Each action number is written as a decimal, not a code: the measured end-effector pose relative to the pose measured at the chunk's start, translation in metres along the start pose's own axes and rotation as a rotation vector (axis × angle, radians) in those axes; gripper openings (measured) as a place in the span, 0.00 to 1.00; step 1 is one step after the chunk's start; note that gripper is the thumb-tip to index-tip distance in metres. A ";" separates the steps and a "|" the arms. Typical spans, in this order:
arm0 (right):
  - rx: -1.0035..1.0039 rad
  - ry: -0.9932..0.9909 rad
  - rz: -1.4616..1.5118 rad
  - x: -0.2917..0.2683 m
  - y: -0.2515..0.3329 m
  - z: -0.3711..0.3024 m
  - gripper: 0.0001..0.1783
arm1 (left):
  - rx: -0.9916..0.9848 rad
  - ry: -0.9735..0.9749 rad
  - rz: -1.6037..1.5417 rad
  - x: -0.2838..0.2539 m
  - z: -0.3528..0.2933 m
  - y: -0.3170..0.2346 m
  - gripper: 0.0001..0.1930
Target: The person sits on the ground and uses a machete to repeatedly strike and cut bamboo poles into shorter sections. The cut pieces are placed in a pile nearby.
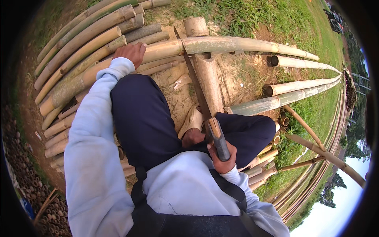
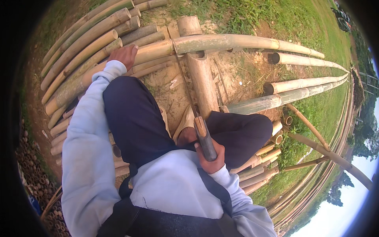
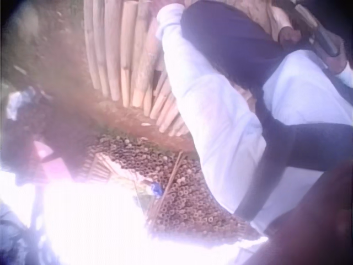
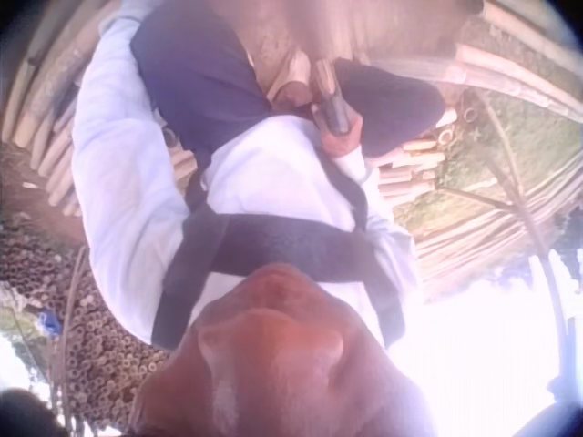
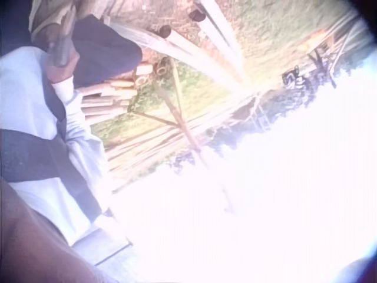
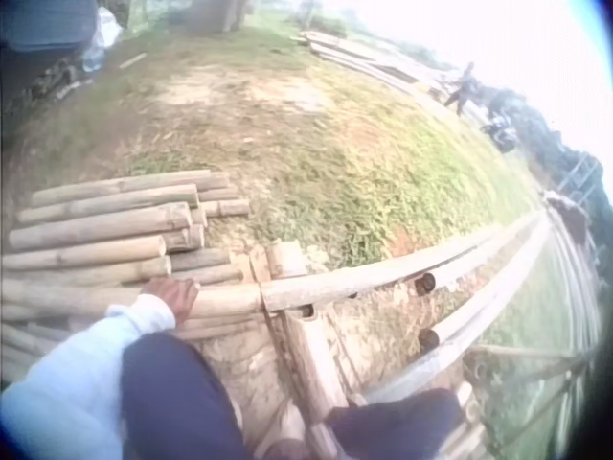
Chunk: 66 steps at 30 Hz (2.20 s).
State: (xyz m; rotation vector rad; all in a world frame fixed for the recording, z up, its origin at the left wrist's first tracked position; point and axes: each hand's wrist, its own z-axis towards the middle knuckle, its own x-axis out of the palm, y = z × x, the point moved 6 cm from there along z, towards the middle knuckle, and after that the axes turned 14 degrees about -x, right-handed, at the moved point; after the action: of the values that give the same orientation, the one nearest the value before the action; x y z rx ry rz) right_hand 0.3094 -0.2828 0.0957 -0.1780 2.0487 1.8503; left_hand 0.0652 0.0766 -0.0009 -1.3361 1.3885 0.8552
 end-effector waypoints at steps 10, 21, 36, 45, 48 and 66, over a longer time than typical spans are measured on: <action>-0.064 -0.035 0.012 0.027 -0.028 0.072 0.08 | 0.015 -0.056 -0.043 0.007 0.010 0.002 0.26; -0.167 -0.064 -0.063 0.055 -0.047 0.167 0.12 | 0.014 -0.035 -0.054 0.003 -0.001 -0.009 0.23; -0.271 -0.085 -0.045 0.068 -0.072 0.188 0.12 | 0.069 -0.154 0.005 0.018 0.017 0.004 0.21; -0.260 -0.114 -0.126 0.067 -0.069 0.180 0.13 | 0.007 -0.095 -0.007 0.021 0.016 0.001 0.23; -0.232 -0.099 -0.111 0.070 -0.071 0.181 0.13 | 0.005 -0.094 -0.002 0.016 0.014 0.000 0.23; -0.217 -0.121 -0.050 0.076 -0.082 0.174 0.18 | 0.052 -0.120 0.029 0.037 0.037 0.020 0.26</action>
State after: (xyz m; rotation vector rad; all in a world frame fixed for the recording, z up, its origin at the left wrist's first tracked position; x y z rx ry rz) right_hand 0.3001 -0.1108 -0.0198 -0.1682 1.7470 1.9983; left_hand 0.0556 0.1037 -0.0487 -1.2088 1.3304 0.8980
